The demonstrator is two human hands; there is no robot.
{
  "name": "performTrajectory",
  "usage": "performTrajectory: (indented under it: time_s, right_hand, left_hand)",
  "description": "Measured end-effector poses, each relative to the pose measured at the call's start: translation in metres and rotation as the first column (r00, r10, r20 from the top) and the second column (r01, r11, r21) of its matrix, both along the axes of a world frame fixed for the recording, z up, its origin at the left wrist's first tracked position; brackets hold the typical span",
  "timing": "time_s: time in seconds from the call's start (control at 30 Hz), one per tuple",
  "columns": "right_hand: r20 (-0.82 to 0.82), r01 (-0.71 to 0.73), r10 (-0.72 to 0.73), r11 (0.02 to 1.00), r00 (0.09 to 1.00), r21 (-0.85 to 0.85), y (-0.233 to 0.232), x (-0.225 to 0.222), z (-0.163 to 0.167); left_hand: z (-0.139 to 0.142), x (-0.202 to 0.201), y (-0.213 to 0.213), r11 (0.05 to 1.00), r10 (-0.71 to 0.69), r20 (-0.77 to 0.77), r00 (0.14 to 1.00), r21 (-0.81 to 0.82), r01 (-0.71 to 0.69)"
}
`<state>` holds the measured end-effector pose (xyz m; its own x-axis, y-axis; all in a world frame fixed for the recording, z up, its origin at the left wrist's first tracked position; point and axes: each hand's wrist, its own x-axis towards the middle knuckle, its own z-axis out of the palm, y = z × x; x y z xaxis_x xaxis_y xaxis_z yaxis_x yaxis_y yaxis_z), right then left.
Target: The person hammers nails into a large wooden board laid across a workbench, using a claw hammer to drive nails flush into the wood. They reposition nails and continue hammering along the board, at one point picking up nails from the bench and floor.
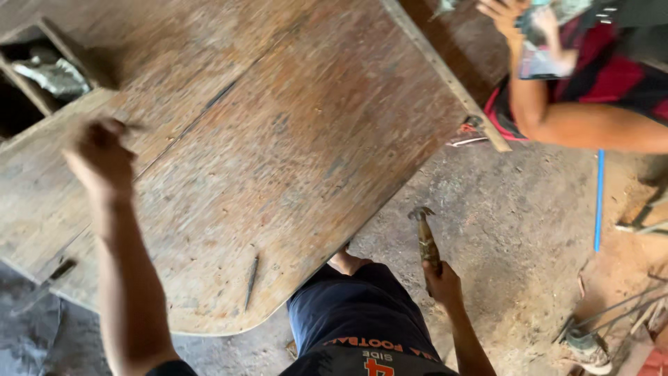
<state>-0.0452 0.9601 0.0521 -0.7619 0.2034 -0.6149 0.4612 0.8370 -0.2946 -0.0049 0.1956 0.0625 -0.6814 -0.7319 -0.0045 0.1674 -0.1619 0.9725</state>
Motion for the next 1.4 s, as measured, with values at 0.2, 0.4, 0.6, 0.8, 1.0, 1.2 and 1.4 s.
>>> performTrajectory:
  time_s: [0.2, 0.4, 0.6, 0.8, 1.0, 1.2, 1.4]
  right_hand:
    - [-0.311, -0.168, 0.137, 0.983, 0.94, -0.074, 0.004, -0.019, 0.03]
    - [-0.252, -0.223, 0.162, 0.946, 0.954, -0.234, 0.011, -0.053, 0.065]
    - [-0.231, -0.375, 0.301, 0.815, 0.925, -0.442, 0.035, -0.093, 0.047]
    - [-0.311, -0.797, 0.733, 0.556, 0.604, -0.238, 0.063, -0.141, 0.032]
    - [-0.357, -0.898, 0.824, 0.402, 0.441, -0.18, 0.002, -0.154, 0.031]
    - [-0.285, -0.778, 0.725, 0.558, 0.626, -0.29, -0.074, -0.122, 0.05]
    - [-0.246, -0.721, 0.679, 0.635, 0.692, -0.278, -0.114, -0.094, 0.059]
  left_hand:
    - [-0.066, 0.0, 0.188, 0.92, -0.11, 0.685, 0.72, -0.204, 0.336]
    - [-0.09, 0.022, 0.266, 0.757, -0.124, 0.895, 0.429, -0.194, 0.624]
    - [-0.078, 0.06, 0.309, 0.768, 0.255, 0.737, 0.625, -0.548, 0.332]
    - [-0.057, 0.08, 0.373, 0.782, 0.454, 0.605, 0.654, -0.623, 0.034]
    - [-0.05, 0.061, 0.376, 0.75, 0.524, 0.606, 0.598, -0.662, 0.013]
    - [-0.056, 0.045, 0.325, 0.682, 0.473, 0.589, 0.655, -0.716, 0.152]
    - [-0.091, 0.042, 0.267, 0.675, 0.295, 0.734, 0.612, -0.613, 0.411]
